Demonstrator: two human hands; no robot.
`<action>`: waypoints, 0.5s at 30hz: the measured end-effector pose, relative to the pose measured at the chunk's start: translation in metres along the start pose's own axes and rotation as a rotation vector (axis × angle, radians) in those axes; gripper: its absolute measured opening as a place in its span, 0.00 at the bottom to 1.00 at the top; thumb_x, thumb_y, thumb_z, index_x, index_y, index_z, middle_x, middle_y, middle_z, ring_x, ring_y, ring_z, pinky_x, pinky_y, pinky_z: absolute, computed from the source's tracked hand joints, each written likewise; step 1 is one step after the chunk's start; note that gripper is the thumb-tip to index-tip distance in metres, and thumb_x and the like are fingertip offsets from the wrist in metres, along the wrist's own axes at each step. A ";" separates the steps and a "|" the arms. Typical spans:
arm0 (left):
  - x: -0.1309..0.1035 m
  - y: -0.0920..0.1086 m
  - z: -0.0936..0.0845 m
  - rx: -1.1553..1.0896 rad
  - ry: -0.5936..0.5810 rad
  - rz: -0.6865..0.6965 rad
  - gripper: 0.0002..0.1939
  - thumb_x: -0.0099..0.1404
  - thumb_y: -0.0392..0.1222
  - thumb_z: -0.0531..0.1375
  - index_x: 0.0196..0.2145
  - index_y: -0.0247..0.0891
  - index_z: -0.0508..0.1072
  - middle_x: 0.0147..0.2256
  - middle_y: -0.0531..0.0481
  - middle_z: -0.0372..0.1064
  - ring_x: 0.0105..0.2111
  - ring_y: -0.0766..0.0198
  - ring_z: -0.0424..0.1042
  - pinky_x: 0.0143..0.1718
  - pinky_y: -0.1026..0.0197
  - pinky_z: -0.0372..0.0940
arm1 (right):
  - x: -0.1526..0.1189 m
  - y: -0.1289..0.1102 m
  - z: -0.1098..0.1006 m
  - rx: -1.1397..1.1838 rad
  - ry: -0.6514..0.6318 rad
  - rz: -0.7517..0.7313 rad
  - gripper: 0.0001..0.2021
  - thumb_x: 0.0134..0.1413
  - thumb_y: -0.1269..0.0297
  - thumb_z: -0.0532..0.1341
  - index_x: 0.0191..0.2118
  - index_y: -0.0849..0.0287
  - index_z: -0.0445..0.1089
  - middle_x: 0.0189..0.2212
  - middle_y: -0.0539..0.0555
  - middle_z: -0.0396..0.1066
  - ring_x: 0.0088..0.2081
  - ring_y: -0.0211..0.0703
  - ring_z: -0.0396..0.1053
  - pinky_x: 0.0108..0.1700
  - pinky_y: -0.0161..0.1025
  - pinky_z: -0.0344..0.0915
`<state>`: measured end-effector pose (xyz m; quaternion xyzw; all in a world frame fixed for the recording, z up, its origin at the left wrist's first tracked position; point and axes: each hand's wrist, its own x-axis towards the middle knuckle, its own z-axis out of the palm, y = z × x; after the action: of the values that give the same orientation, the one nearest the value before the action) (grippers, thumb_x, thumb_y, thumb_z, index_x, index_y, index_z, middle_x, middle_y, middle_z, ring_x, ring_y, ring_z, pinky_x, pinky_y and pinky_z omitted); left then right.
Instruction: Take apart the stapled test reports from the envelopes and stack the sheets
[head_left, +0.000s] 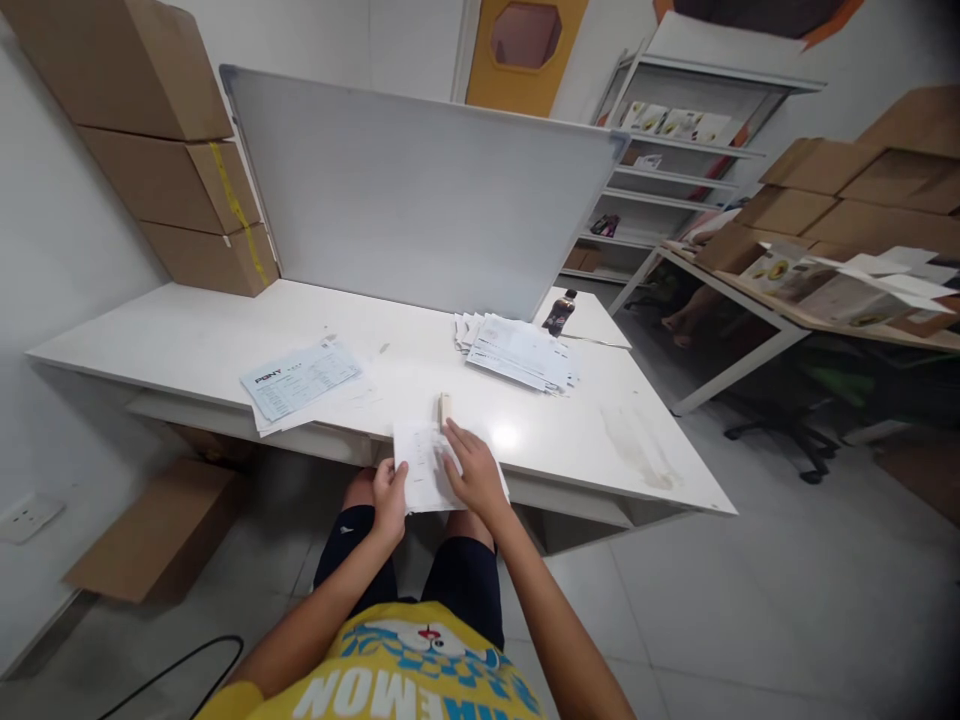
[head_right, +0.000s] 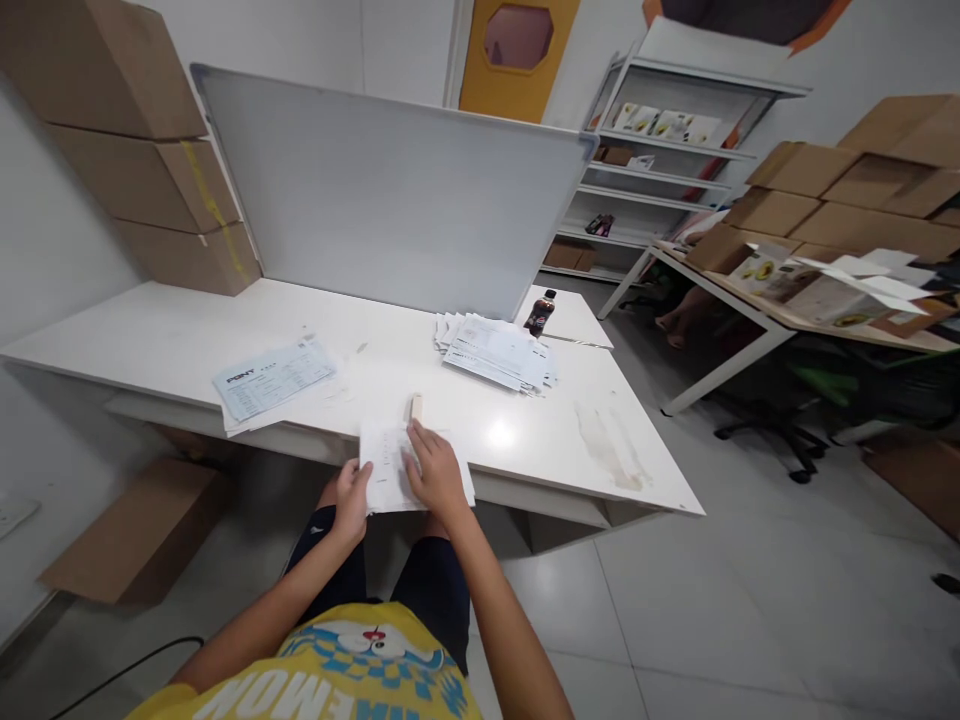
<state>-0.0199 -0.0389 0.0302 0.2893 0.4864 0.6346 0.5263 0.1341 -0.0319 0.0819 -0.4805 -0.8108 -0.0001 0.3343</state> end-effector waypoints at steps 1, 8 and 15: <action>-0.005 0.007 -0.006 -0.044 0.066 0.021 0.20 0.50 0.52 0.65 0.35 0.37 0.67 0.30 0.51 0.73 0.30 0.62 0.72 0.32 0.61 0.66 | -0.008 -0.010 -0.002 0.032 -0.011 -0.032 0.26 0.60 0.64 0.53 0.64 0.58 0.52 0.61 0.60 0.58 0.60 0.51 0.58 0.56 0.52 0.60; -0.033 0.051 -0.031 -0.103 0.061 0.049 0.14 0.56 0.50 0.63 0.36 0.39 0.69 0.32 0.50 0.74 0.30 0.61 0.74 0.30 0.62 0.67 | -0.035 -0.061 -0.016 -0.100 -0.092 -0.257 0.28 0.57 0.76 0.49 0.64 0.60 0.52 0.59 0.59 0.62 0.56 0.48 0.63 0.54 0.48 0.61; 0.073 0.110 -0.092 1.046 -0.120 0.772 0.16 0.63 0.50 0.53 0.34 0.37 0.76 0.35 0.42 0.75 0.39 0.53 0.73 0.46 0.53 0.64 | 0.016 -0.018 -0.100 -0.411 0.518 -0.266 0.24 0.56 0.78 0.51 0.59 0.60 0.62 0.42 0.60 0.75 0.44 0.46 0.71 0.45 0.44 0.66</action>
<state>-0.1638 0.0043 0.0878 0.6959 0.5620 0.4405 0.0765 0.1694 -0.0611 0.1738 -0.4118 -0.7378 -0.3285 0.4221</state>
